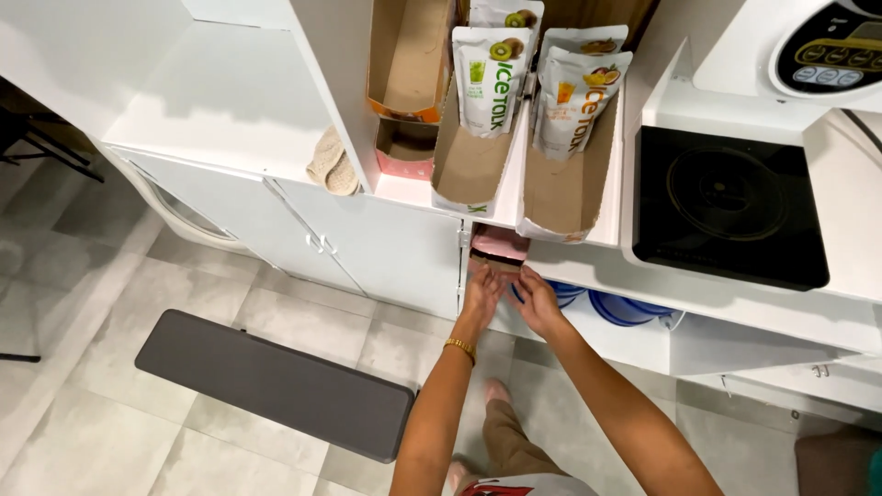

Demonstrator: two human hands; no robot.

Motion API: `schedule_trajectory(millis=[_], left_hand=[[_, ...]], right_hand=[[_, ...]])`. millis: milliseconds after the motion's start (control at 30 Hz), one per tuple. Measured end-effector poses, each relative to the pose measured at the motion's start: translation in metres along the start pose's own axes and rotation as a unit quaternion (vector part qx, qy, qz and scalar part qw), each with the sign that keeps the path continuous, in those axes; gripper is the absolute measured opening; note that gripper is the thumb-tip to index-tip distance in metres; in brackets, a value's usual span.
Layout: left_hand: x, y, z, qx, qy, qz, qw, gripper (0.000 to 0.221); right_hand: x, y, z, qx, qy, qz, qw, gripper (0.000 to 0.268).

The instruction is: Cleaning a storage shelf with spray and a cloth, followed by organizing beverage pouches into cardboard dividers.

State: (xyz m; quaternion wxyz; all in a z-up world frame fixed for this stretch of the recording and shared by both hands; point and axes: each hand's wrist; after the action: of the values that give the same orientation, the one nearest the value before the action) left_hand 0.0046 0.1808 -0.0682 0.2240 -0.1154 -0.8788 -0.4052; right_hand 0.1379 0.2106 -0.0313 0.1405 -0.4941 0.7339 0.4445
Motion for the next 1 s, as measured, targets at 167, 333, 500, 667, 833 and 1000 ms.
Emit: schedule_trajectory(millis=[167, 333, 500, 667, 833, 1000], left_hand=[[0.019, -0.002, -0.026, -0.085, 0.011, 0.144, 0.986, 0.065], [0.036, -0.031, -0.114, -0.070, 0.058, 0.293, 0.952, 0.069], [0.019, -0.087, -0.179, -0.050, 0.096, 0.595, 0.797, 0.080], [0.059, -0.137, -0.224, -0.044, 0.168, 0.772, 0.611, 0.054], [0.108, -0.175, -0.232, 0.070, 0.251, 0.706, 0.659, 0.045], [0.177, -0.118, -0.249, 0.074, 0.301, 0.663, 0.681, 0.042]], right_hand=[[0.014, -0.010, -0.012, -0.001, 0.031, -0.057, 0.998, 0.043], [0.091, -0.042, -0.015, -0.009, 0.121, -0.123, 0.985, 0.023], [0.137, -0.023, -0.037, -0.052, 0.188, -0.170, 0.966, 0.026], [0.169, 0.006, -0.087, -0.093, 0.250, -0.165, 0.950, 0.029], [0.122, 0.049, -0.149, -0.229, 0.125, -0.215, 0.941, 0.039], [0.063, 0.096, -0.144, -0.249, 0.001, -0.272, 0.930, 0.032]])
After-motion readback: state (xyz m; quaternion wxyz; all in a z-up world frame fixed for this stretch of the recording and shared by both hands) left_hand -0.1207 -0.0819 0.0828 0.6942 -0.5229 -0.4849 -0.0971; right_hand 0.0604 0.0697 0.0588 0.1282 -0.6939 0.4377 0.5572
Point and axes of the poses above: each hand's wrist, its own z-axis towards the middle knuckle, its own y-axis out of the palm, x = y × z, and after that the axes turned 5 degrees about x, right-handed
